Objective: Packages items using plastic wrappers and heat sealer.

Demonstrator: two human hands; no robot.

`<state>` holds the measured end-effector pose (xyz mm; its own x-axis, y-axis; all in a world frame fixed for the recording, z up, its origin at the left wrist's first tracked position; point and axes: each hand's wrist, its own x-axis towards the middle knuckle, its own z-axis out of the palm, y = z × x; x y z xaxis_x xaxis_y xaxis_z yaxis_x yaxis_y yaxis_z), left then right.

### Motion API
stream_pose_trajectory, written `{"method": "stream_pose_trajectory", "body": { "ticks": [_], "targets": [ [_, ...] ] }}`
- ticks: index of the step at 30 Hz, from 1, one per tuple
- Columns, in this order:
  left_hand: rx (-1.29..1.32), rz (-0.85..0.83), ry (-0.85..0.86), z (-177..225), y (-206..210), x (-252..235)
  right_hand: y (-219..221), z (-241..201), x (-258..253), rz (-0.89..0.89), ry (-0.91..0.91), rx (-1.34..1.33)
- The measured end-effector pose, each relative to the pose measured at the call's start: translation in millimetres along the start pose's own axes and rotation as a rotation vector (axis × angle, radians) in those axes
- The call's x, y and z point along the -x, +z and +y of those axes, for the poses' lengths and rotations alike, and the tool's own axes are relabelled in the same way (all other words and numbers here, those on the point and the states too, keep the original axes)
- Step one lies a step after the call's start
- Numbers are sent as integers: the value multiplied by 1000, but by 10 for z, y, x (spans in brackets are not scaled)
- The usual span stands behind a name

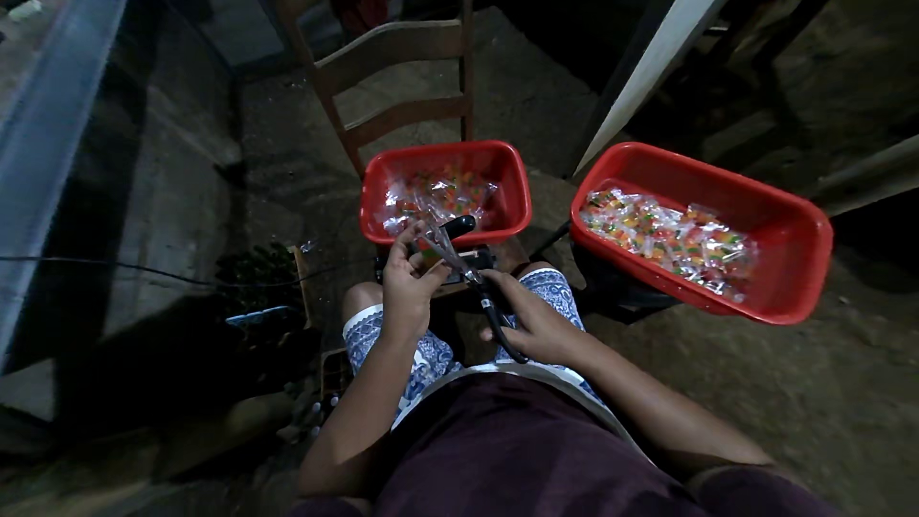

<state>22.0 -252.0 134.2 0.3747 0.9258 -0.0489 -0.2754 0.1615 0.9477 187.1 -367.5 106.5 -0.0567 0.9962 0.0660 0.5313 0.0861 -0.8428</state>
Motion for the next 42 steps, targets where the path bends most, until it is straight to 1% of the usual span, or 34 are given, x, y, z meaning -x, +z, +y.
{"method": "stream_pose_trajectory", "body": {
  "ticks": [3,8,18,21,23,26,28,31,34,39,42],
  "targets": [
    [-1,7,1,-14,3,-26,-10,15,-25,-3,9,4],
    [59,-8,7,-56,-7,-54,-45,19,-55,-66,46,-19],
    [59,16,-18,-30,-2,-77,-24,52,-62,-42,16,-12],
    [83,17,-25,-34,3,-71,-49,83,-70,-58,9,-92],
    [100,20,-45,-34,18,-62,-69,91,-87,5,29,-218],
    [123,40,-87,-57,64,-43,-40,36,-167,254,52,-380],
    [116,50,-112,-121,119,-26,5,-23,-247,380,47,-498],
    [105,32,-166,-212,206,1,62,-72,-342,481,44,-553],
    [93,10,-220,-265,251,3,81,-54,-379,517,84,-562],
    [11,-42,-161,-396,279,-44,-13,49,-337,489,117,-538],
    [42,-52,-217,-476,428,-64,-109,145,-248,505,152,-515]
  ]
}}
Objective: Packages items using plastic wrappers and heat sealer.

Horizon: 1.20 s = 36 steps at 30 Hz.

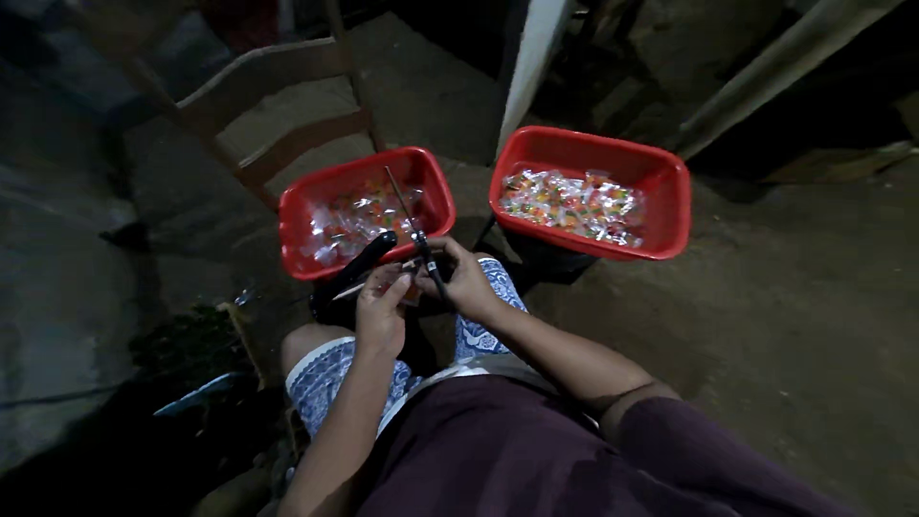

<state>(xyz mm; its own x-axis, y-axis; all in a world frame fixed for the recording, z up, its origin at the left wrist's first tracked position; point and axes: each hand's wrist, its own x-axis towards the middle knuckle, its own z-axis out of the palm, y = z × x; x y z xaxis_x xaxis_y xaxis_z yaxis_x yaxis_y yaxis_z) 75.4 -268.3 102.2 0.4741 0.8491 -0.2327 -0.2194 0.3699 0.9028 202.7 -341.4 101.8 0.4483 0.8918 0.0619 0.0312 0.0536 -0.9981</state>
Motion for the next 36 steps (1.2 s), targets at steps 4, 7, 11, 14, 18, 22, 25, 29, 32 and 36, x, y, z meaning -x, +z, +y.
{"method": "stream_pose_trajectory", "body": {
  "ticks": [4,7,11,14,18,22,25,29,32,36],
  "targets": [
    [26,-18,-106,-161,204,-101,-232,73,44,43,69,10],
    [-83,-112,-144,-344,303,-238,-544,181,94,137,82,124],
    [-151,-267,-159,-446,167,-411,-1535,345,36,412,48,490],
    [-206,-214,-158,-487,-35,-469,-2426,427,-31,652,84,743],
    [-256,-135,-159,-571,-313,-600,-2891,476,-196,798,225,892],
    [-358,-203,-188,-678,-416,-800,-2171,398,-533,503,244,786],
    [-513,-336,-219,-822,-490,-972,-1327,475,-932,114,348,698],
    [-800,-477,-304,-944,-664,-1124,-527,932,-1733,-74,514,478],
    [-950,-583,-389,-889,-700,-1162,-191,1429,-2231,115,668,114],
    [-1061,-658,-379,-805,-689,-1188,-136,1730,-2478,138,798,523]
  ]
}}
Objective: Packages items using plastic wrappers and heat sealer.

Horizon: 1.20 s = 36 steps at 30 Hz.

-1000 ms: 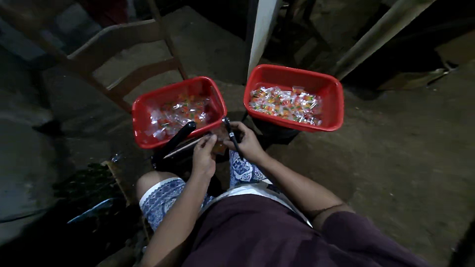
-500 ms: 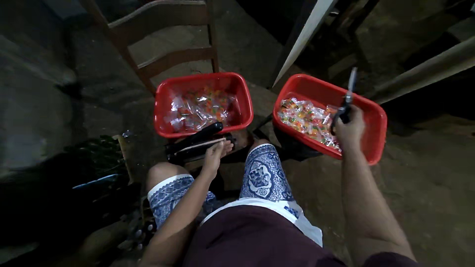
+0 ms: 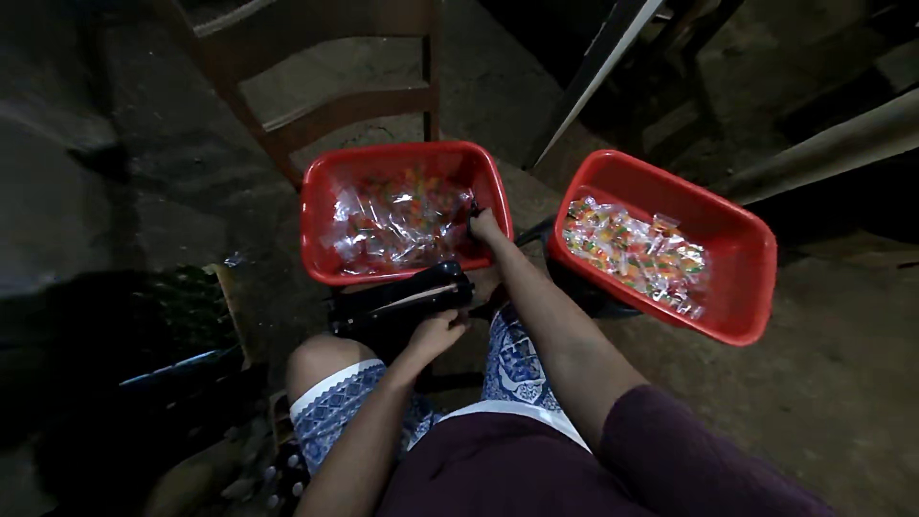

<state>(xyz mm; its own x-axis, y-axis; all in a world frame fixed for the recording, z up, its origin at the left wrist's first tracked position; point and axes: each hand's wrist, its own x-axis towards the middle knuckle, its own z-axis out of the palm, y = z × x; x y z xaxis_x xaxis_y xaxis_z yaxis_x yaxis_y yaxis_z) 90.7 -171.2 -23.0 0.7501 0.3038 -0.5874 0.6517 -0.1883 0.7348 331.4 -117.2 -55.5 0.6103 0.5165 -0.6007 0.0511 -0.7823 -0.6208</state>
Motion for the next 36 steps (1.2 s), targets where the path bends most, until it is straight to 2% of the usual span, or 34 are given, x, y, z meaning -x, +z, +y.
{"method": "stream_pose_trajectory", "body": {
  "ticks": [4,7,9,11,14,16,20,24,28,31,34,36],
  "targets": [
    [-63,-83,-7,94,-32,30,35,-85,118,-76,31,471],
    [-79,-137,18,118,-9,27,83,-162,153,-216,-46,844],
    [-121,-168,-1,106,3,11,77,-256,120,-276,-103,972],
    [-138,-187,9,99,3,14,24,-332,50,-211,-151,899],
    [-158,-190,9,77,26,20,-27,-404,-160,-42,-239,629],
    [-162,-198,9,64,20,12,-3,-478,-331,-6,-285,570],
    [-161,-221,-7,99,-15,14,99,-597,-459,-19,-175,657],
    [-156,-222,-24,68,-35,6,129,-507,-654,15,-199,543],
    [-165,-209,7,48,-33,-1,157,-538,-791,43,-132,619],
    [-164,-217,-5,60,-27,-2,140,-541,-774,119,-190,608],
    [-143,-209,-5,35,-7,-18,58,-645,-691,90,-206,640],
    [-128,-208,-8,14,-1,-41,-22,-686,-708,78,-250,559]
  ]
}}
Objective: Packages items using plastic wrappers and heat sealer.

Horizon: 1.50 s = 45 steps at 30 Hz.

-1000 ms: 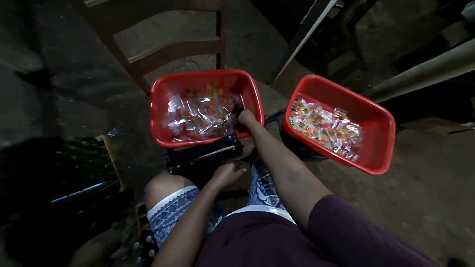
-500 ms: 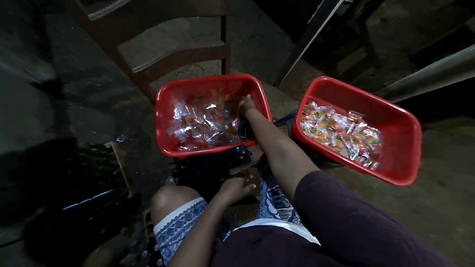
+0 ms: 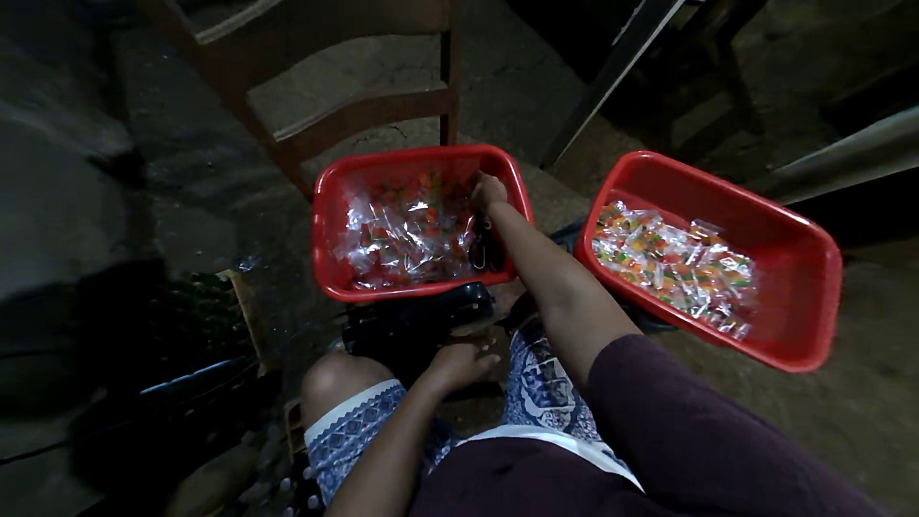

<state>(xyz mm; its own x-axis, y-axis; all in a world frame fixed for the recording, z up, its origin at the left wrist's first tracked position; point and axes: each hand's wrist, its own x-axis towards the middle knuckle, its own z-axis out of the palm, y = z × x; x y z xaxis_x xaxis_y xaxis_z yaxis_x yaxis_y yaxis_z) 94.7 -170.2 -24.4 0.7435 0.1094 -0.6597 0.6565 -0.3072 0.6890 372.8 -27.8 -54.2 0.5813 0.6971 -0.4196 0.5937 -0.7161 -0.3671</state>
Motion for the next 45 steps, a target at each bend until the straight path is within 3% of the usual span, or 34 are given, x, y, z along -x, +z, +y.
{"method": "stream_pose_trajectory", "body": {
  "ticks": [3,5,10,11,13,15,17,20,25,31,39,45],
  "targets": [
    [44,22,-10,16,-23,18,-147,74,14,80,-154,-180],
    [69,115,81,62,-52,96,-257,150,75,103,-273,-306],
    [343,800,769,56,41,328,-883,43,955,-56,-529,-353],
    [420,929,843,109,4,410,-1006,5,1222,-97,-589,-359],
    [540,1130,816,245,-94,589,-1229,-99,1826,-187,-671,-330],
    [699,1112,707,388,-150,775,-1356,-213,2407,-288,-738,-261],
    [908,936,662,520,-127,931,-1332,-242,2779,-364,-860,-203],
    [1080,861,574,708,24,1116,-1167,-158,3055,-332,-1006,-293],
    [1230,1045,566,812,319,1296,-692,163,3497,-48,-800,-884],
    [1072,1188,681,789,637,1270,-125,338,3823,25,-715,-1078],
    [913,1217,623,730,768,1358,-84,457,3916,71,-750,-1108],
    [505,1302,791,562,780,1289,-20,476,3940,168,-865,-1082]
  ]
}}
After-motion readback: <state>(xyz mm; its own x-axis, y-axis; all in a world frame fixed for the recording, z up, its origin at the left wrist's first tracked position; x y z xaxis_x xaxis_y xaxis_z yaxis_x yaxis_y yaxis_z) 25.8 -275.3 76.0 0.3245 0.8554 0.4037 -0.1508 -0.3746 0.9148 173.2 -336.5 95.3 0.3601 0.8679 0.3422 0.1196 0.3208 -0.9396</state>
